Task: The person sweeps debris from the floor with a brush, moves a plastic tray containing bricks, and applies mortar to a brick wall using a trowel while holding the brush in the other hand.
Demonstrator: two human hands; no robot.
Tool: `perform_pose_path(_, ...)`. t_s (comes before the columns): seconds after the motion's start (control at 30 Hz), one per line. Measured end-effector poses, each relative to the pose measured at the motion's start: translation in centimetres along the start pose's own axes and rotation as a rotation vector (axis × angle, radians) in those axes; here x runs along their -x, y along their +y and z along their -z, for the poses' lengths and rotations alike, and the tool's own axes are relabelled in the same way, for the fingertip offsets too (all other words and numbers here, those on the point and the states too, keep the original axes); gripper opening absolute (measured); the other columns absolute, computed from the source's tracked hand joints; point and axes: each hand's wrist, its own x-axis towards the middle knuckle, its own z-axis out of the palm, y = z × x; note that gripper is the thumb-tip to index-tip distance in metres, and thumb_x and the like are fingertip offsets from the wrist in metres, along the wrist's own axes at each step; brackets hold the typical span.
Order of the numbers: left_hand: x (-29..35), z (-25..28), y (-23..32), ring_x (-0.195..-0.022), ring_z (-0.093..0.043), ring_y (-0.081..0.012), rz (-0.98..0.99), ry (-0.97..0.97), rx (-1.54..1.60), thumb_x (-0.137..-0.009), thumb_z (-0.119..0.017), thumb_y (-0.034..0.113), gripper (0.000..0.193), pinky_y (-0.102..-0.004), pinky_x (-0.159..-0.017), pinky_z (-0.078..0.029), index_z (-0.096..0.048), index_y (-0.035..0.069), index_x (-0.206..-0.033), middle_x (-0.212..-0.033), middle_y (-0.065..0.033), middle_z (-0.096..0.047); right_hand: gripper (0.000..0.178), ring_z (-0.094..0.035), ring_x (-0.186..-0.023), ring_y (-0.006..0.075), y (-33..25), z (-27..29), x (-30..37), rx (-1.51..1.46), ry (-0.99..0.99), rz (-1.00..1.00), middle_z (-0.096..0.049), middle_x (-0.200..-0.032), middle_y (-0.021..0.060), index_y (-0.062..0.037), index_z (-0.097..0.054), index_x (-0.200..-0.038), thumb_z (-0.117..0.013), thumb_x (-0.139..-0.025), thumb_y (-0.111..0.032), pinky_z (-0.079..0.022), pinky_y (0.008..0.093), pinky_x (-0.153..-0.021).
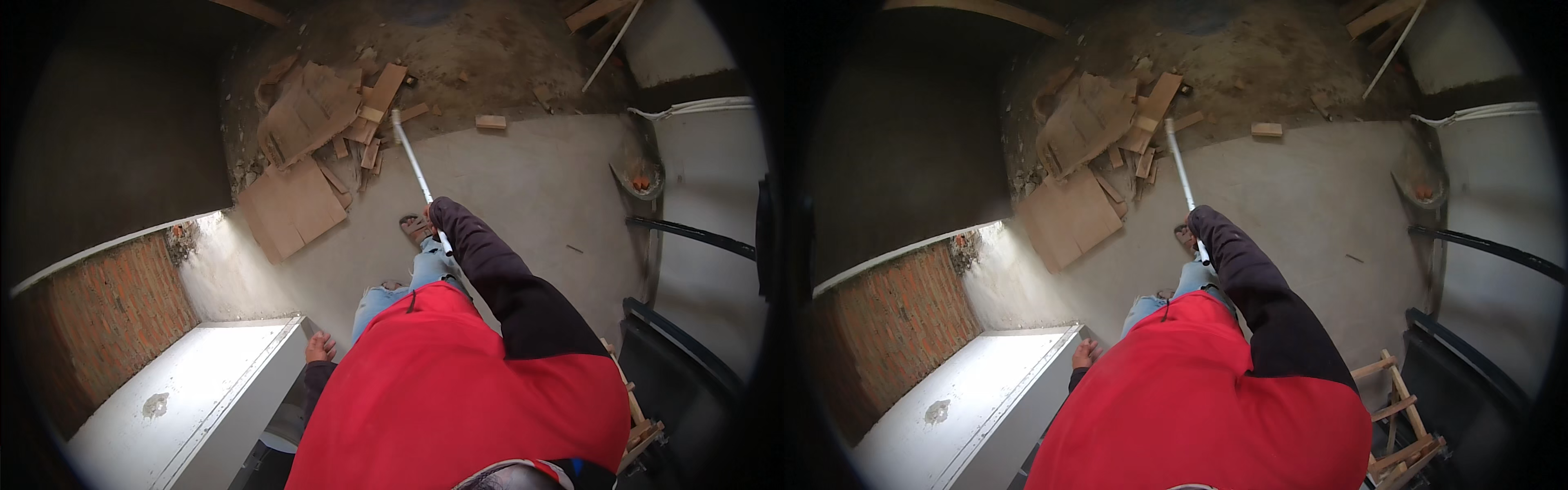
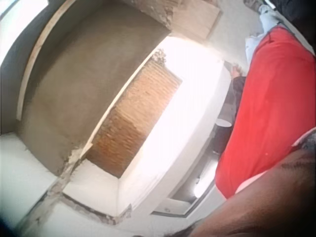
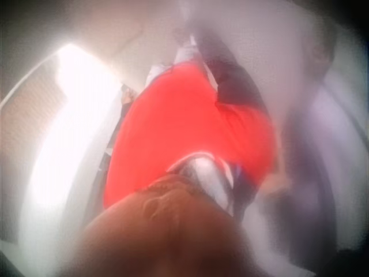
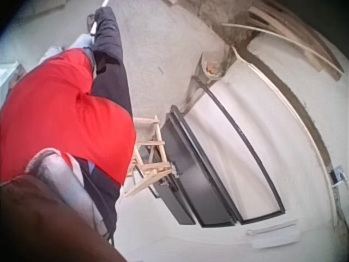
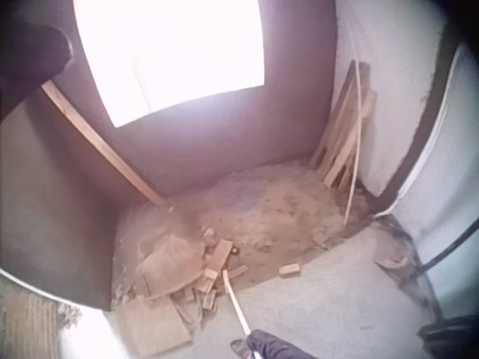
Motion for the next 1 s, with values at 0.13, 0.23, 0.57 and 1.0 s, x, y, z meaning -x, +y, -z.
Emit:
perform_pose_path(0.13, 0.9, 1.3, -2.8, -0.083, -0.056, -0.0162, -0.056, 0.03, 0.013, -0.084, -0.05, 0.035, 0.035, -0.029, -0.061, -0.044, -0.046, 0.014, -0.111, -0.107, -0.0034, -0.055, 0.015, -0.053, -0.044, 0.0252, 4.0, -0.2, 12.7, 0.034, -0.021, 0.32, -0.052, -0.056, 0.0142, -0.005, -0.052, -0.08, -0.053, -0.08, -0.02, -0.042, 0.0393, -0.038)
perform_pose_path(0.23, 0.3, 0.7, -2.0, -0.082, -0.056, -0.0166, -0.074, -0.024, -0.03, -0.084, -0.05, 0.036, 0.035, -0.0299, -0.061, -0.045, -0.046, 0.014, -0.111, -0.106, -0.0033, -0.056, 0.039, -0.056, -0.063, 0.0318, 16.4, 6.1, 11.5, 0.27, 0.462, 0.579, -0.058, -0.071, 0.0172, -0.0025, -0.054, -0.087, -0.047, -0.081, -0.04, -0.043, 0.0402, -0.059)
perform_pose_path(0.57, -1.5, -1.9, 2.9, -0.09, -0.054, -0.0191, -0.076, -0.108, -0.138, -0.083, -0.052, 0.035, 0.039, -0.033, -0.069, -0.044, -0.045, 0.013, -0.114, -0.109, -0.0042, -0.054, 0.02, -0.059, -0.067, 0.019, 31.2, 15.6, 5.4, 1.523, 0.159, 0.183, -0.059, -0.067, 0.0038, -0.0143, -0.059, -0.066, -0.051, -0.073, -0.031, -0.045, 0.0339, -0.058)
perform_pose_path(1.0, 0.1, -1.5, 4.6, -0.09, -0.055, -0.0189, -0.125, -0.058, -0.133, -0.083, -0.052, 0.036, 0.039, -0.0315, -0.068, -0.045, -0.045, 0.014, -0.114, -0.111, -0.0045, -0.054, 0.009, -0.05, -0.047, 0.0175, 3.3, -3.2, 16.0, 0.763, 0.025, 0.94, -0.05, -0.059, 0.0056, -0.0084, -0.052, -0.072, -0.051, -0.073, -0.017, -0.043, 0.0309, -0.046)
